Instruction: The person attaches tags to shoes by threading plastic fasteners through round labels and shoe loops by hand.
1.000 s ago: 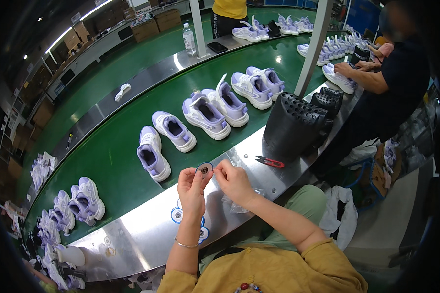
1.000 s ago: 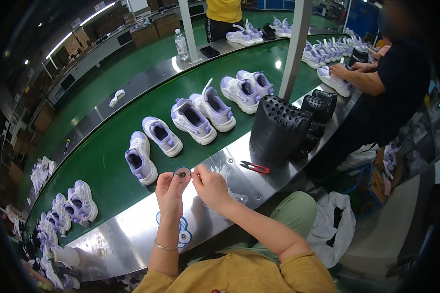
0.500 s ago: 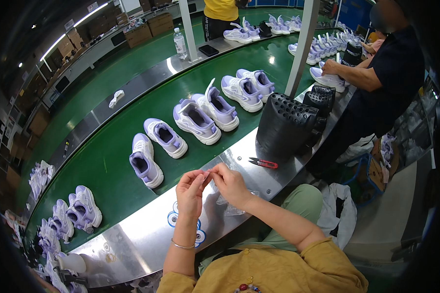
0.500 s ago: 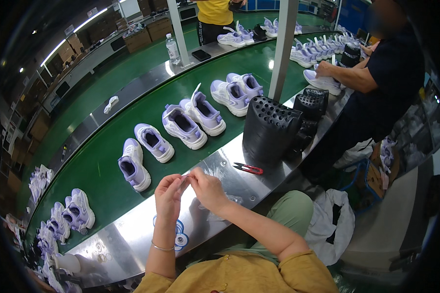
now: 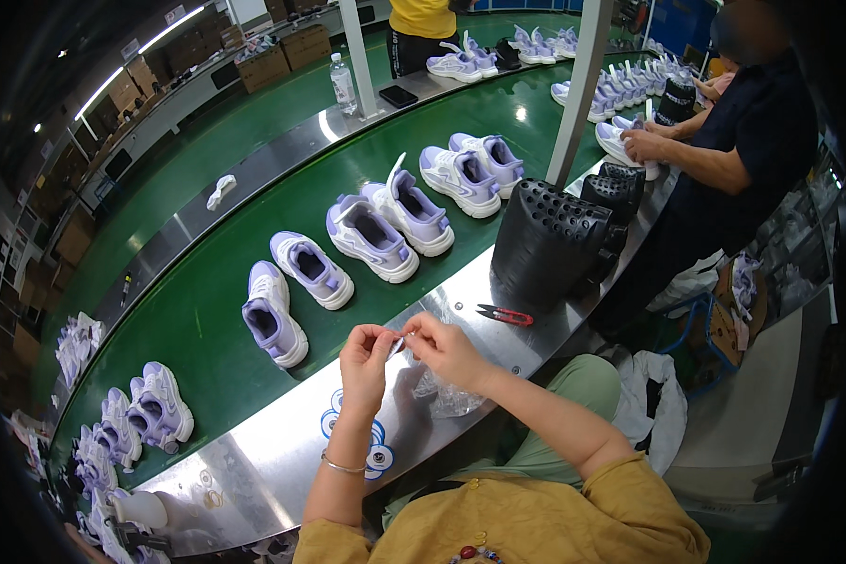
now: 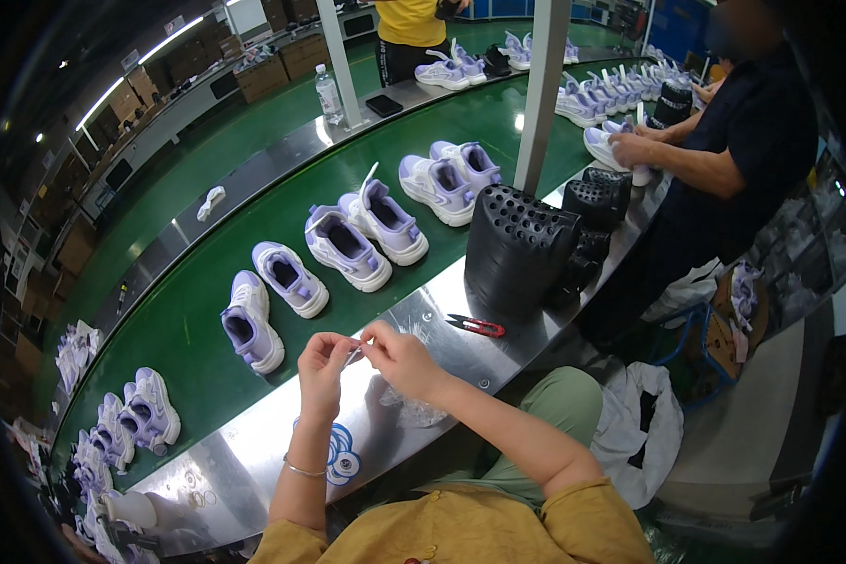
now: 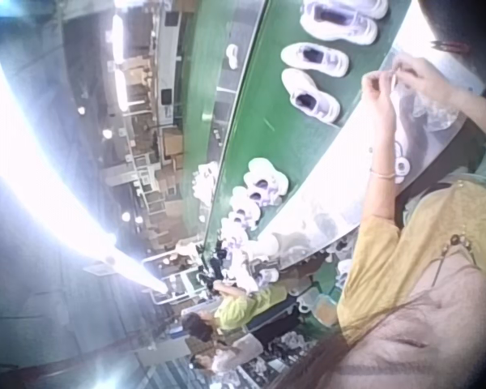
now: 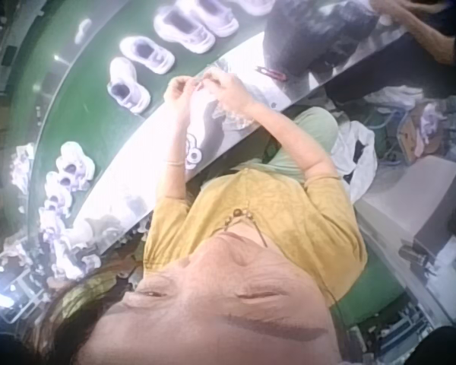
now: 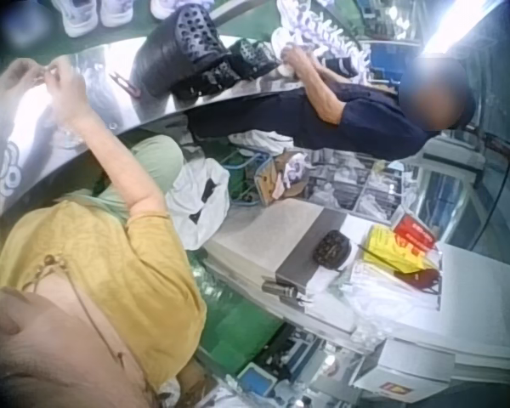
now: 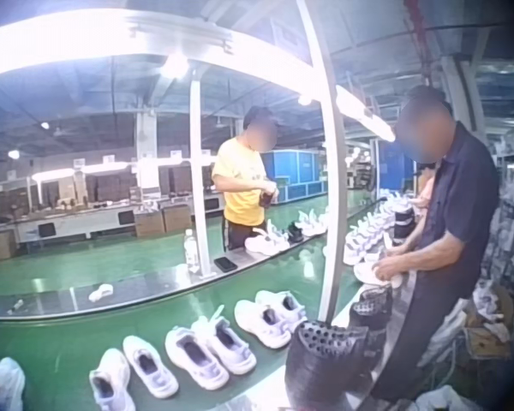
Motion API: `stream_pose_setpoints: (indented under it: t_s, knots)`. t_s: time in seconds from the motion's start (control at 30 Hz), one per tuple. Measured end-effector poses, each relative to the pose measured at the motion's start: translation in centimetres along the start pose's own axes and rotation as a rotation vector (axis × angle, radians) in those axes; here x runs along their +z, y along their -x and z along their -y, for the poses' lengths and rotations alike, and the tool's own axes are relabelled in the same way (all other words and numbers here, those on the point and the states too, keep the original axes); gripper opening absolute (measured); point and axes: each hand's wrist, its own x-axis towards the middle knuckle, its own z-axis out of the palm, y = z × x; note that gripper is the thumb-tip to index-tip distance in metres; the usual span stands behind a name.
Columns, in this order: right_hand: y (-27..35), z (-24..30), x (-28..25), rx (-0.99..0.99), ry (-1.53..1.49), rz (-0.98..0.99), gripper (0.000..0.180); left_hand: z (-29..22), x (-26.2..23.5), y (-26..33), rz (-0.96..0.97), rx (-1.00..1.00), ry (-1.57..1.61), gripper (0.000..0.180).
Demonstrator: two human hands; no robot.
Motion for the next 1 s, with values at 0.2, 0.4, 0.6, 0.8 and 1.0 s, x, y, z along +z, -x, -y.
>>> stream_pose_setpoints:
  t_s: [0.2,0.4,0.6,0.8,1.0]
  knots:
    - [-2.3,-0.6,-1.3,0.131,-0.217,0.197,0.013,-0.4,0.4,-0.6,0.012,0.126,-0.323,0.006]
    - [-4.0,-1.8,-1.2,0.065,0.027,0.148,0.009,0.4,-0.6,-2.4,0.002,0.228,-0.457,0.006]
    - [-7.5,-3.1,-4.2,-0.093,0.191,-0.172,0.009,-0.9,-1.9,-7.7,-0.046,0.230,-0.527,0.014]
    - [-9.0,-3.9,-4.9,0.033,0.339,-0.219,0.008,2.2,-2.2,-14.0,-0.101,0.209,-0.617,0.022]
    - [-11.2,-5.8,-4.6,-0.051,0.420,-0.258,0.008,6.3,0.2,-18.6,-0.327,0.109,-0.599,0.023]
